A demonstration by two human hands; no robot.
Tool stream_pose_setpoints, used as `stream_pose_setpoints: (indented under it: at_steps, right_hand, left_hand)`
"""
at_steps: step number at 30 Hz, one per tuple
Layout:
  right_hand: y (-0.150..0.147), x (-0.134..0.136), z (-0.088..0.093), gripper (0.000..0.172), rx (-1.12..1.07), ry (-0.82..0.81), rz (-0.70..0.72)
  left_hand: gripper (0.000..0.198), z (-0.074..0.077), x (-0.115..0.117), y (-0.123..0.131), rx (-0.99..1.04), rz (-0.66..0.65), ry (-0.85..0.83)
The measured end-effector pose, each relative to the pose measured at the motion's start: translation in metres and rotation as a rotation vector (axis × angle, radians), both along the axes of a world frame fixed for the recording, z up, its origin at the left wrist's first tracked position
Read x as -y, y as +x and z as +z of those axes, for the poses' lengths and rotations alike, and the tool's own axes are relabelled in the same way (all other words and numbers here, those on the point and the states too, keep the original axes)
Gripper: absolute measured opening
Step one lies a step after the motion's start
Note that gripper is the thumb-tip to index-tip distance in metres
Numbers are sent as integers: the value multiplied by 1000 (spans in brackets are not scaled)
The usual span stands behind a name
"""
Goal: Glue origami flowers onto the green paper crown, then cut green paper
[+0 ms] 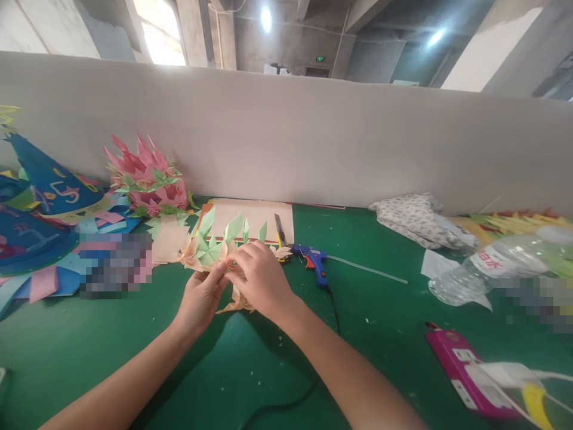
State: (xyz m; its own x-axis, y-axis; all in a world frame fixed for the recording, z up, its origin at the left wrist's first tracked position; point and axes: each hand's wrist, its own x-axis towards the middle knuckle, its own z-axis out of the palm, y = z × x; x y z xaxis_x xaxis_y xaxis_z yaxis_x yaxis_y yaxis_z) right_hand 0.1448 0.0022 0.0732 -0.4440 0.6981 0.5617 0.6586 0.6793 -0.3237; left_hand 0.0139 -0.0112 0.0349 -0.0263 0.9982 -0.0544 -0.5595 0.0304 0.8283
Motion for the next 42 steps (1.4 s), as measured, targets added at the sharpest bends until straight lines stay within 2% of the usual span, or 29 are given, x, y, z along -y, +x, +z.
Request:
stream_pose_setpoints:
  at_steps: [5,12,17,24,37,39,42]
  right_hand:
    - [-5,0,-9,10,-49,14,-33]
    - [-4,0,-8,10,-46,53,-49]
    - [-4,0,-9,11,-31,97,-44]
    - [-6,0,-12,11,-24,119,-48]
    - [-5,0,-13,13,29,141,-48]
    - [-3,-3,-12,12,41,125,-61]
    - [2,-7,-10,10,43,104,-98]
  left_hand:
    - [20,0,1,2,29,-24,15]
    - [24,4,4,4,48,-50,21]
    - [14,4,5,3,64,-57,13]
    - [16,7,6,4,87,-35,2]
    - [14,2,4,3,100,-55,-26]
    - [16,1,2,1,94,-64,-25]
    - [32,1,-1,-2,155,-89,-28]
